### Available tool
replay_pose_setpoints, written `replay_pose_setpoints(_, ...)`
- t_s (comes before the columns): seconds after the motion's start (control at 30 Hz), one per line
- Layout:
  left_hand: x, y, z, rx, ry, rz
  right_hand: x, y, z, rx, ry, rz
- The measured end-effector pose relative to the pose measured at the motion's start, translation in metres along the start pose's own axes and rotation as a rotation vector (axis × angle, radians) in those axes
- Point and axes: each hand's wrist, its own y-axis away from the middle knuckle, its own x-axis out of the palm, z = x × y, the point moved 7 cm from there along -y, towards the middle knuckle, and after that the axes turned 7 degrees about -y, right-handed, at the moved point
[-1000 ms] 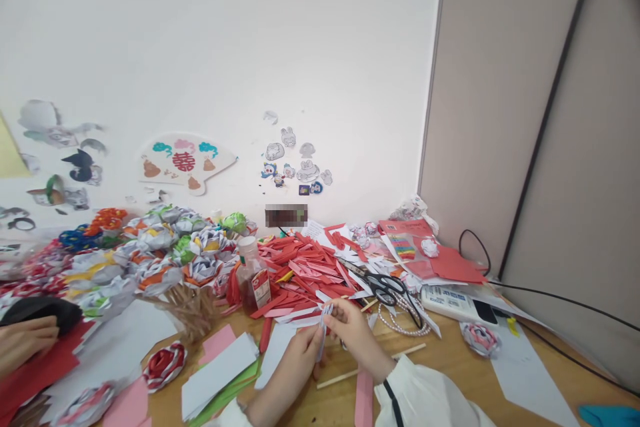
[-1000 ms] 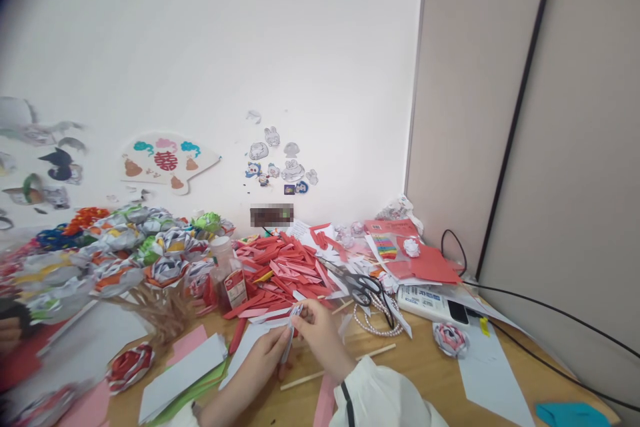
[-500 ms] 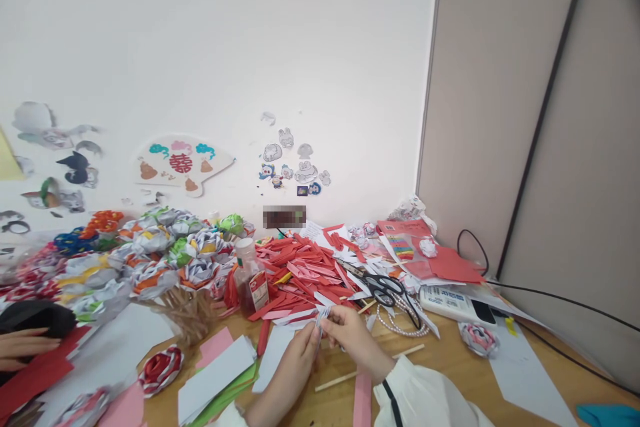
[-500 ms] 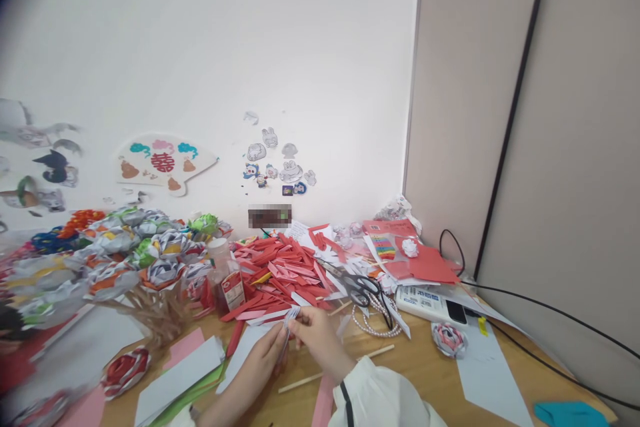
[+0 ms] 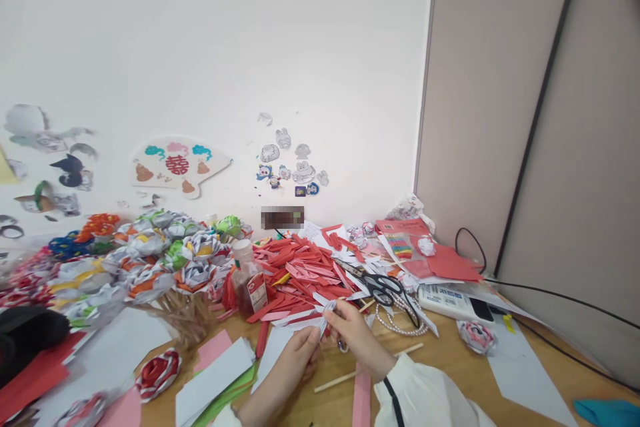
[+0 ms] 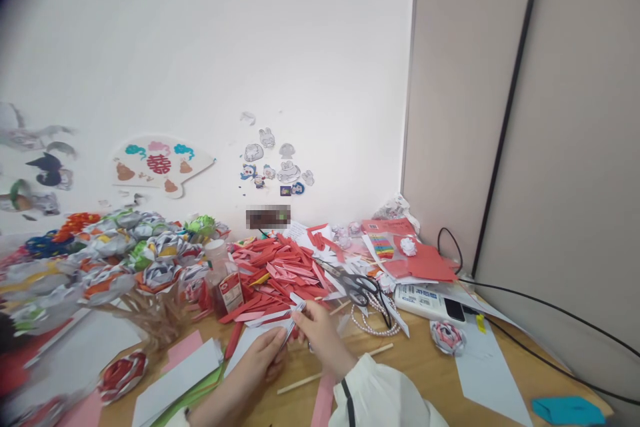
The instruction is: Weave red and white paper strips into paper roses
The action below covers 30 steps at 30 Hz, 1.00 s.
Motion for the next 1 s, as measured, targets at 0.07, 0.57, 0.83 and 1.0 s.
replay_pose_setpoints(0.07, -0.005, 0.001, -0.003, 0.015, -0.038, -0.020, -0.001, 0.000, -0.002, 0.025, -0.022, 0.006)
replay_pose_setpoints(0.57, -0.018, 0.007, -0.028, 0.132, -0.576, -0.138, -0.005, -0.002, -0.009, 0.037, -0.102, -0.040)
replay_pose_setpoints(0.83, -0.021, 0.007, -0.029, 0.144, -0.636, -0.186, -0.016, -0.006, -0.017, 0.025, -0.165, -0.107)
replay_pose_setpoints(1.0, -0.019, 0.008, -0.030, 0.148, -0.613, -0.164, -0.015, -0.006, -0.019, 0.058, -0.192, -0.108)
